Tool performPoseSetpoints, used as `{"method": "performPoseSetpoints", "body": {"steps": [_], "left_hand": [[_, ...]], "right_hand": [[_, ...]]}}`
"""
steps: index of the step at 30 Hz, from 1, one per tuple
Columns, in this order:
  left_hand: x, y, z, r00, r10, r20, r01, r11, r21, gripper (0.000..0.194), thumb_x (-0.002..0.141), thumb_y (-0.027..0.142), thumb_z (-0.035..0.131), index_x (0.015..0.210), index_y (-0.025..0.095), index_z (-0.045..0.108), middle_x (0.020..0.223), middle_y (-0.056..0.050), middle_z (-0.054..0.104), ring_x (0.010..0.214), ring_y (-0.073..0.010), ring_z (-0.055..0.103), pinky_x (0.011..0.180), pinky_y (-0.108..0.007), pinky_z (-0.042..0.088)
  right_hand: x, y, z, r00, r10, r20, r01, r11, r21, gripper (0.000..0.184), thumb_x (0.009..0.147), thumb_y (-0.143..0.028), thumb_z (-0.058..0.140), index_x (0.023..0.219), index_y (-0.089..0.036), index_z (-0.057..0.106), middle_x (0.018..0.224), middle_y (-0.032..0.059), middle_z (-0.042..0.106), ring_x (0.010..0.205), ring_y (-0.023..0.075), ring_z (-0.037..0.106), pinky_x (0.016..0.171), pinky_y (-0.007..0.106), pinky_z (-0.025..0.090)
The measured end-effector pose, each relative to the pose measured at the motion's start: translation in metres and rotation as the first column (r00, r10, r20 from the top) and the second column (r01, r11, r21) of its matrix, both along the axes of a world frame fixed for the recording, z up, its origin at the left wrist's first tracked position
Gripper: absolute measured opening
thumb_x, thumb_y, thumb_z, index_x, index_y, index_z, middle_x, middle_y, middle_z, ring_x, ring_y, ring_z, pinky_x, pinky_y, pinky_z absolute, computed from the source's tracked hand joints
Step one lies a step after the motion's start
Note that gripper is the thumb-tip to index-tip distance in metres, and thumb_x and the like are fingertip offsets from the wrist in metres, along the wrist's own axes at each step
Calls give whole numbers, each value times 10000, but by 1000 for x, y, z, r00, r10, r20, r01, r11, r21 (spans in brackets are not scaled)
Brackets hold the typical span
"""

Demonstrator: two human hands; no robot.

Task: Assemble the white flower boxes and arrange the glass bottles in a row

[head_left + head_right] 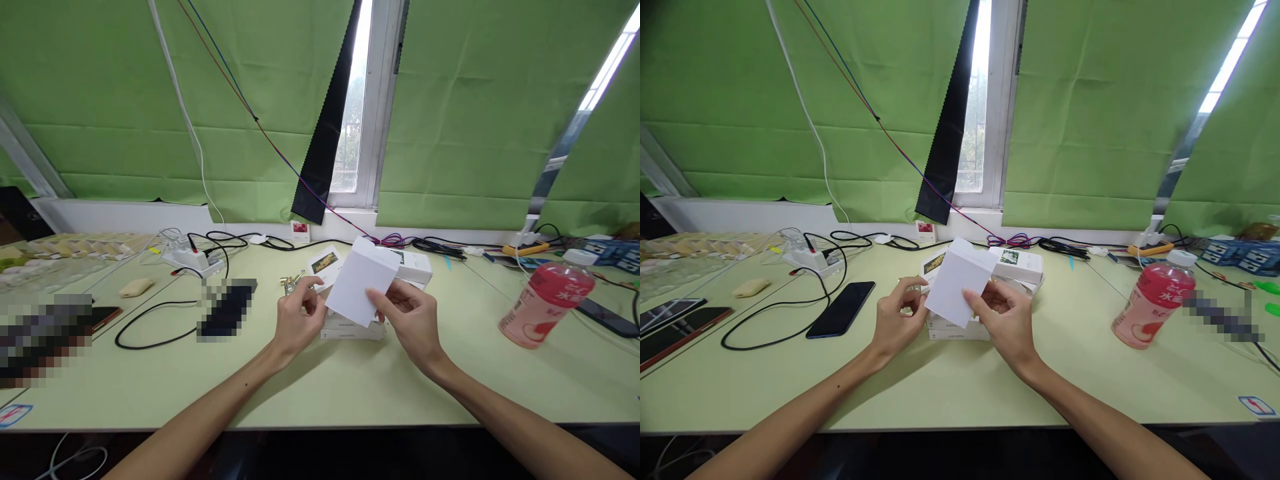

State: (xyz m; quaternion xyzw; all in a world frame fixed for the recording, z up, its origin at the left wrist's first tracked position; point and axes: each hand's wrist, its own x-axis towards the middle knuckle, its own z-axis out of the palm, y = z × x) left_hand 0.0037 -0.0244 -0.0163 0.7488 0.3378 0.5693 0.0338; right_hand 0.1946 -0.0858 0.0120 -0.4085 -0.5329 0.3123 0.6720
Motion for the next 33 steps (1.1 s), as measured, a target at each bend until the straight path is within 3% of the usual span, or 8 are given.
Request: {"method": "performPoseSetpoints", "body": {"steps": [11,20,25,33], "left_hand": [[1,1,-3,990,120,68,-133,962,238,233,804,72,580,995,204,558,510,127,464,417,-48,426,475,-140,396],[3,-3,-1,988,154,30,-152,898,412,224,818,67,607,996,200,576,551,107,560,441,-50,523,535,-147,468],[4,-5,-3,991,131,1,-117,883,455,213,837,67,615,1007,195,606,568,90,614,463,-65,592,564,-160,505],[4,-4,-6,991,34,-130,39,851,523,232,836,22,578,982,188,646,606,43,650,514,-94,617,555,-185,489]], "right_hand": [[1,-3,5,998,-64,-24,62,993,-103,319,726,-450,824,822,-149,777,640,31,680,491,106,517,433,229,450],[-1,-2,5,995,-90,-40,84,988,-127,356,707,-474,833,767,-133,750,570,26,647,460,115,519,419,238,462],[-1,0,4,992,-114,-59,106,987,-123,366,705,-483,835,747,-133,737,565,26,645,454,116,523,421,243,463],[0,1,3,990,-132,-56,125,985,-120,385,718,-508,821,746,-136,726,584,34,659,452,124,532,430,256,465]]}}
